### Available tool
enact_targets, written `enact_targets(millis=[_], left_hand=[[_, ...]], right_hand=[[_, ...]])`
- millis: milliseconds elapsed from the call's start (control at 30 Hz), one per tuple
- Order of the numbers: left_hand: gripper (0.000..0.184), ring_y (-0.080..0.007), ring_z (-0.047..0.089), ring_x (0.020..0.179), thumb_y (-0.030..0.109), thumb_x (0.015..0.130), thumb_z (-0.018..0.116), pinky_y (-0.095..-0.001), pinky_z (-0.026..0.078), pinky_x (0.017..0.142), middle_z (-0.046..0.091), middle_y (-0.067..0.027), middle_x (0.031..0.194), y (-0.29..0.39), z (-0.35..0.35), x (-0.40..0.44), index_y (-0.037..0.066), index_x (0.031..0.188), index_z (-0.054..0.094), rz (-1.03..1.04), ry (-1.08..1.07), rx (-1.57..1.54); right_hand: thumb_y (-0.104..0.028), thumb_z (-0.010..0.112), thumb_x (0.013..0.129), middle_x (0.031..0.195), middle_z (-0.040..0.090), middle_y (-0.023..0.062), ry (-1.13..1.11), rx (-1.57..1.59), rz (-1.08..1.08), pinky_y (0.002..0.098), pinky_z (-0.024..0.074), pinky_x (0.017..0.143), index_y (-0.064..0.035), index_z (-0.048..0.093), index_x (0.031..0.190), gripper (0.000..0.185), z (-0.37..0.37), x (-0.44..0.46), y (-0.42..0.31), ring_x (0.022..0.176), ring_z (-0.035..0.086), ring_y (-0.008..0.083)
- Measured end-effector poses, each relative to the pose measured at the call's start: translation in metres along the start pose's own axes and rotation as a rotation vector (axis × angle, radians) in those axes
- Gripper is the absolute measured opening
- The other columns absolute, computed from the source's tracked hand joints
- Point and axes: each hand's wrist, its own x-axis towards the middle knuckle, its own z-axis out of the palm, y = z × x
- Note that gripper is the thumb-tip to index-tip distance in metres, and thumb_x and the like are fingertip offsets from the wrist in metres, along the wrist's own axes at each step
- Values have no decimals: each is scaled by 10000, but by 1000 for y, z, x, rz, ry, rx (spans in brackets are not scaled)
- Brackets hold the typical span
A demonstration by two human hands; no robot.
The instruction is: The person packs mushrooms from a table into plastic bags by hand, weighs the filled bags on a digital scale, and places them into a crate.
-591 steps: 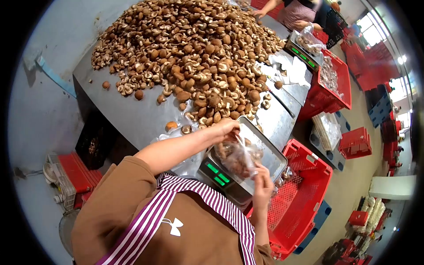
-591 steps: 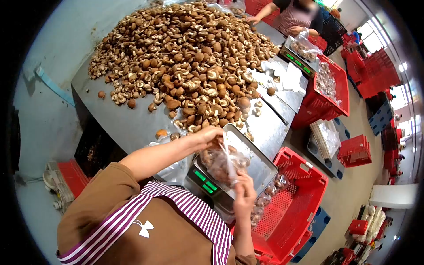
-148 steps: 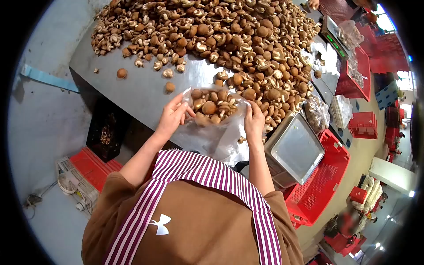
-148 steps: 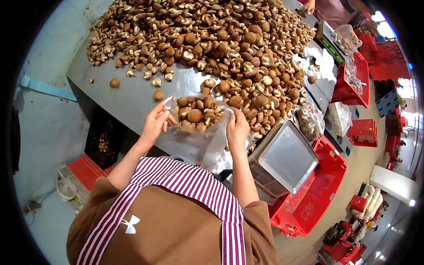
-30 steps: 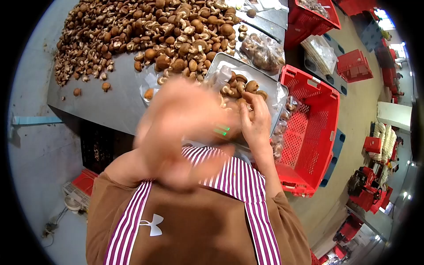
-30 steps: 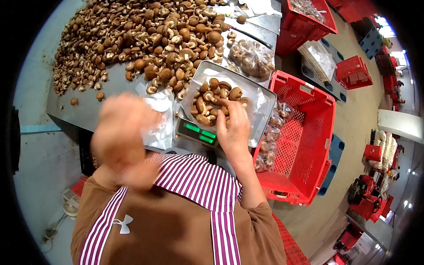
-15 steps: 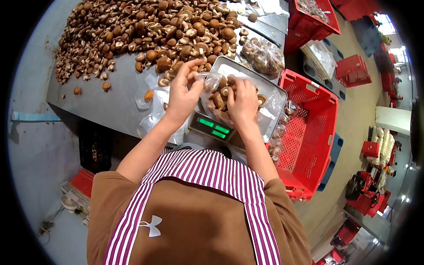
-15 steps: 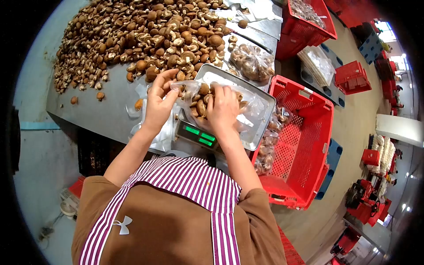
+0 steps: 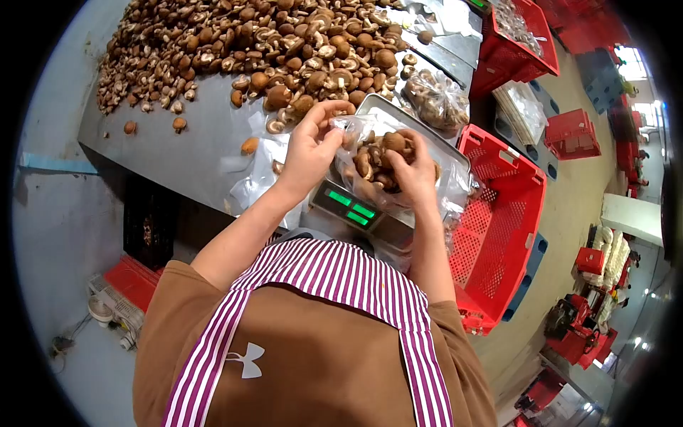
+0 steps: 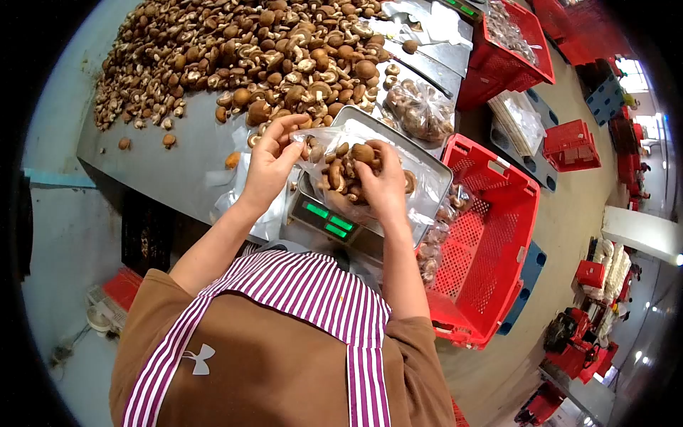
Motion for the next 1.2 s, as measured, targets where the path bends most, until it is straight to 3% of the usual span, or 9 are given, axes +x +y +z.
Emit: enact_targets(millis=[133,367,400,500,533,833,967,1033,1200], left_hand=[[377,-67,570,869,-4,931,519,-232,484,802,601,-14,1002,-1,0,-5,11,1308,524,-4,0,82],[423,-70,540,883,50,882,633,-248,459,851,571,14,959,0,5,-13,62,1298,557,54,-22,252],[444,-81,538,894,55,868,645,-253,457,858,570,10,962,-3,4,-13,67,1303,557,44,-39,232],[464,-93,539,907,41,854,643,-257,456,868,568,5,965,-2,7,-14,70,1309,558,98,-35,297],[464,-93,539,907,41,854,643,-257,456,868,568,5,965,-3,7,-14,70,1309,558,98,-35,296],[412,-125,600,837,49,835,636,-278,505,817,611,-39,890,-8,1,-18,40,1245,591,174,10,402],[403,-76,531,813,-5,847,589,-245,456,782,571,9,859,-9,-1,-21,42,1248,586,97,12,360],[383,-73,531,821,-1,857,586,-242,455,778,578,9,876,-8,-2,-21,39,1238,591,58,17,355],[374,-98,571,804,23,842,612,-254,495,750,582,-20,839,-14,-2,-19,37,1216,605,90,48,329]], right_hand=[[-125,658,862,1152,624,93,-143,700,366,293,497,692,-30,529,1241,412,-30,-12,-16,965,649,201],[-248,584,927,1247,603,147,-241,1415,376,416,558,807,-75,474,1331,454,-39,-33,-15,1116,618,304],[-392,585,944,1304,581,155,-250,1413,391,420,555,787,-100,555,1267,436,-38,-33,-18,1211,569,325],[-473,584,943,1288,585,154,-102,1401,512,374,539,666,-93,614,1148,432,-40,-36,-15,1166,583,309],[-489,581,948,1237,589,150,-295,1556,393,314,495,565,-90,638,1057,418,-41,-32,-7,1049,582,281],[-442,546,982,1007,610,136,-338,1648,398,286,484,514,-92,608,1054,363,-36,-29,-10,869,599,280],[-187,645,931,888,617,79,-159,1055,510,285,500,564,-68,636,1049,168,-35,-29,-16,747,603,205],[-171,655,917,864,626,41,-39,495,250,297,515,646,-45,660,1013,159,-22,-22,-3,757,623,188],[-172,704,825,953,643,167,23,-441,-105,437,525,765,-60,662,1031,238,-2,-14,-18,864,650,352]])
